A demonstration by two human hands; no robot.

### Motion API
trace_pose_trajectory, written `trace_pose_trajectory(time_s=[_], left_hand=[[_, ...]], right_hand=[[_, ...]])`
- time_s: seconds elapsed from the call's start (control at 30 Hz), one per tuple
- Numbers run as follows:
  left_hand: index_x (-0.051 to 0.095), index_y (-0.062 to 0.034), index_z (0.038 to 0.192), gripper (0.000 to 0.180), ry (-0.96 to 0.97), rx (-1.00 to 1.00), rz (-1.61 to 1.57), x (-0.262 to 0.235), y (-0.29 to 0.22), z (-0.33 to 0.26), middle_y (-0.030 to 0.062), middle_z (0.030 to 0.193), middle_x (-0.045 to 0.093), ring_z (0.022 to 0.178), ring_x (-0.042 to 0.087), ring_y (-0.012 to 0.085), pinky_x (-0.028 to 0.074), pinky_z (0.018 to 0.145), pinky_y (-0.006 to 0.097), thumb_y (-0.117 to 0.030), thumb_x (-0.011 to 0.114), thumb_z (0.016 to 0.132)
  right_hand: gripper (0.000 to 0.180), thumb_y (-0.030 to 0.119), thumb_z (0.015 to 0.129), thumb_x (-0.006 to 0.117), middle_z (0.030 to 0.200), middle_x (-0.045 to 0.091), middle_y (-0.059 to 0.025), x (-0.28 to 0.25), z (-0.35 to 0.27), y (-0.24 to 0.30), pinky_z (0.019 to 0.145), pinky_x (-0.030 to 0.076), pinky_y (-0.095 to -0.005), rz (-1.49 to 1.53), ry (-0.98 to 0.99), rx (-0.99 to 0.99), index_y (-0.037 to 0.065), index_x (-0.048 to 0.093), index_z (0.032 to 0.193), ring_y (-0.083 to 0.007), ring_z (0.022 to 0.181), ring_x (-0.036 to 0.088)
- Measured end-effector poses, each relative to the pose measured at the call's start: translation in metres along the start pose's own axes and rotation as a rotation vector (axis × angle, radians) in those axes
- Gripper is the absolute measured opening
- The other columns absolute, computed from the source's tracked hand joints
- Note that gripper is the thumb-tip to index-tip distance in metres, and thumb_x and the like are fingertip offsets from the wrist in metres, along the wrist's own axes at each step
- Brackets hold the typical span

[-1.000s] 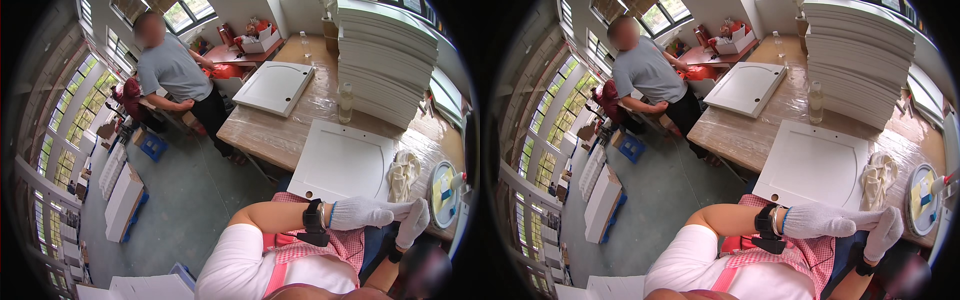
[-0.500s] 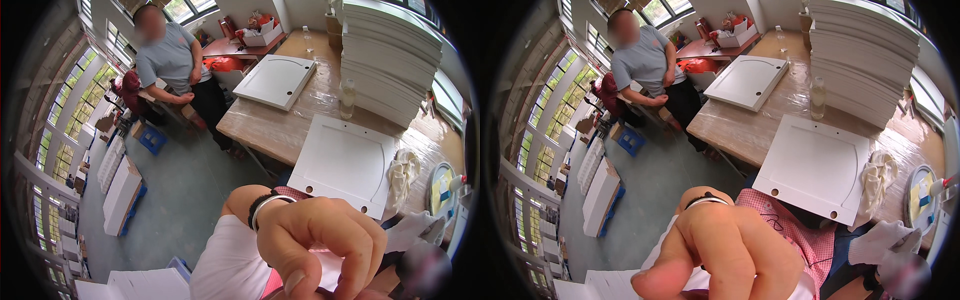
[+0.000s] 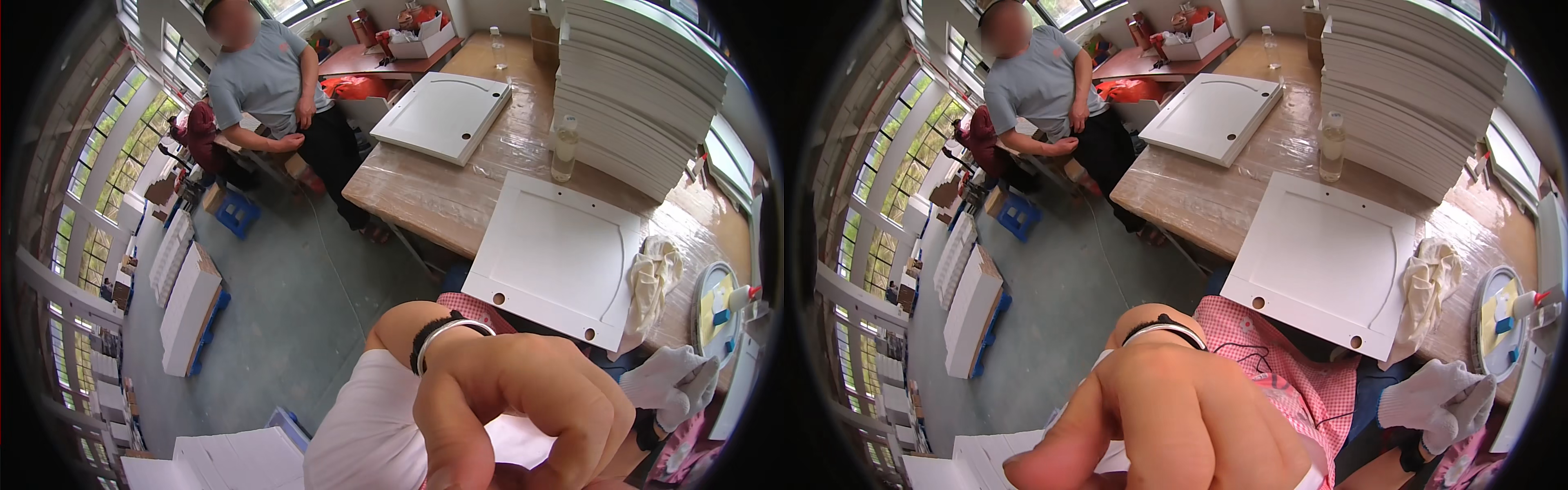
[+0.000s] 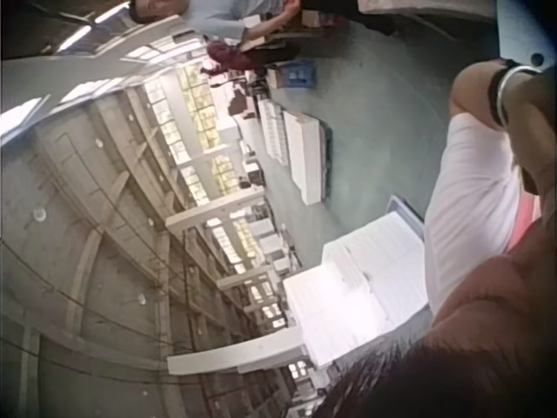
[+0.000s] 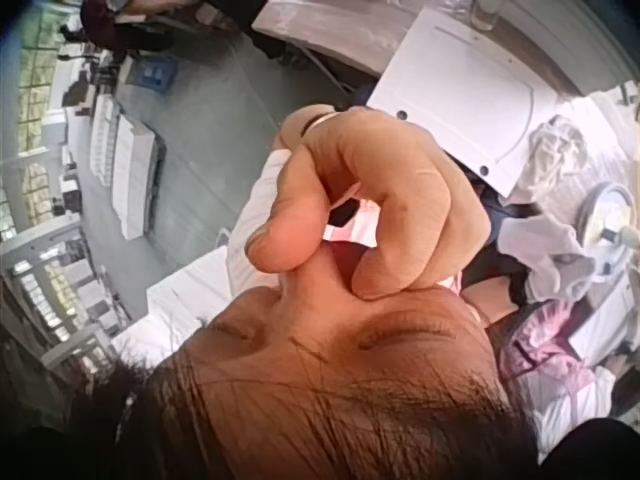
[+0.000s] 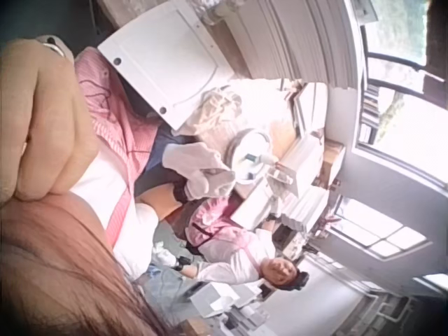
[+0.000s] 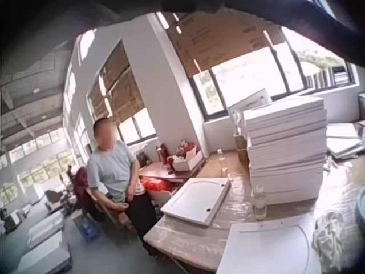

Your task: Wiping and cleaning white furniture panels with a cloth and cleaning solution.

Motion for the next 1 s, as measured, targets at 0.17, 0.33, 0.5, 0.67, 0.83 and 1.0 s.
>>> trace_pose_trajectory(time_s=[0.17,0.33,0.5,0.67,0.83,1.0], left_hand=[[0.067,0.0012,0.091,0.053,-0.209,0.076,-0.139,0.001,0.009,-0.004,0.0112,0.092,0.059,0.071,0.059,0.0179,0.049,0.056,0.03,-0.052,0.073,0.091],[0.061,-0.0063,0.081,0.057,0.063,0.111,0.002,-0.026,0.037,-0.025,0.0087,0.092,0.059,0.078,0.059,0.018,0.047,0.07,0.028,-0.062,0.064,0.094],[0.057,-0.0067,0.097,0.036,-0.813,-0.09,0.286,-0.135,0.077,-0.104,0.006,0.086,0.057,0.082,0.06,0.0203,0.05,0.077,0.036,-0.039,0.05,0.109],[0.061,-0.0024,0.115,0.019,-0.977,-0.424,0.324,-0.166,0.172,-0.141,0.0069,0.095,0.066,0.087,0.067,0.0176,0.054,0.079,0.032,-0.019,0.059,0.105],[0.059,-0.0039,0.123,0.045,-0.48,-0.404,0.898,-0.118,0.194,-0.133,0.0121,0.123,0.06,0.111,0.062,0.0249,0.053,0.089,0.035,-0.01,0.081,0.084],[0.062,-0.0072,0.122,0.051,-0.2,-0.093,1.402,-0.076,0.183,-0.077,0.0166,0.127,0.058,0.119,0.057,0.0344,0.049,0.095,0.045,-0.012,0.086,0.077]], right_hand=[[0.037,0.037,0.106,0.057,0.067,0.054,0.0039,0.042,0.001,0.006,0.053,0.037,-0.026,0.095,0.107,0.05,0.011,0.062,0.08,-0.0073,0.057,0.047],[0.035,0.036,0.107,0.057,0.067,0.053,0.0066,-0.063,0.01,-0.019,0.052,0.035,-0.0238,0.034,0.005,0.069,0.014,0.06,0.08,-0.004,0.057,0.046],[0.028,0.029,0.104,0.063,0.071,0.059,0.0064,-0.078,-0.005,-0.024,0.048,0.04,-0.0199,-0.085,0.036,0.068,0.01,0.063,0.083,-0.0009,0.055,0.051],[0.032,0.03,0.104,0.063,0.067,0.056,0.0059,-0.074,-0.016,-0.004,0.045,0.035,-0.0196,0.065,-0.019,0.232,0.013,0.059,0.078,-0.0009,0.052,0.046],[0.029,0.031,0.105,0.062,0.071,0.058,0.0064,-0.062,-0.004,-0.035,0.052,0.041,-0.0186,0.178,0.073,0.217,0.008,0.066,0.087,-0.001,0.058,0.05],[0.03,0.03,0.106,0.061,0.071,0.059,0.0055,-0.063,0.0,-0.043,0.049,0.041,-0.0194,0.319,-0.008,0.157,0.007,0.067,0.087,-0.0013,0.057,0.052]])
Point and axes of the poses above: each hand's wrist, its own z-axis towards the middle knuckle, its own x-axis out of the palm, y = z × x, the point moved 4 cm from there along z, towards the middle knuckle
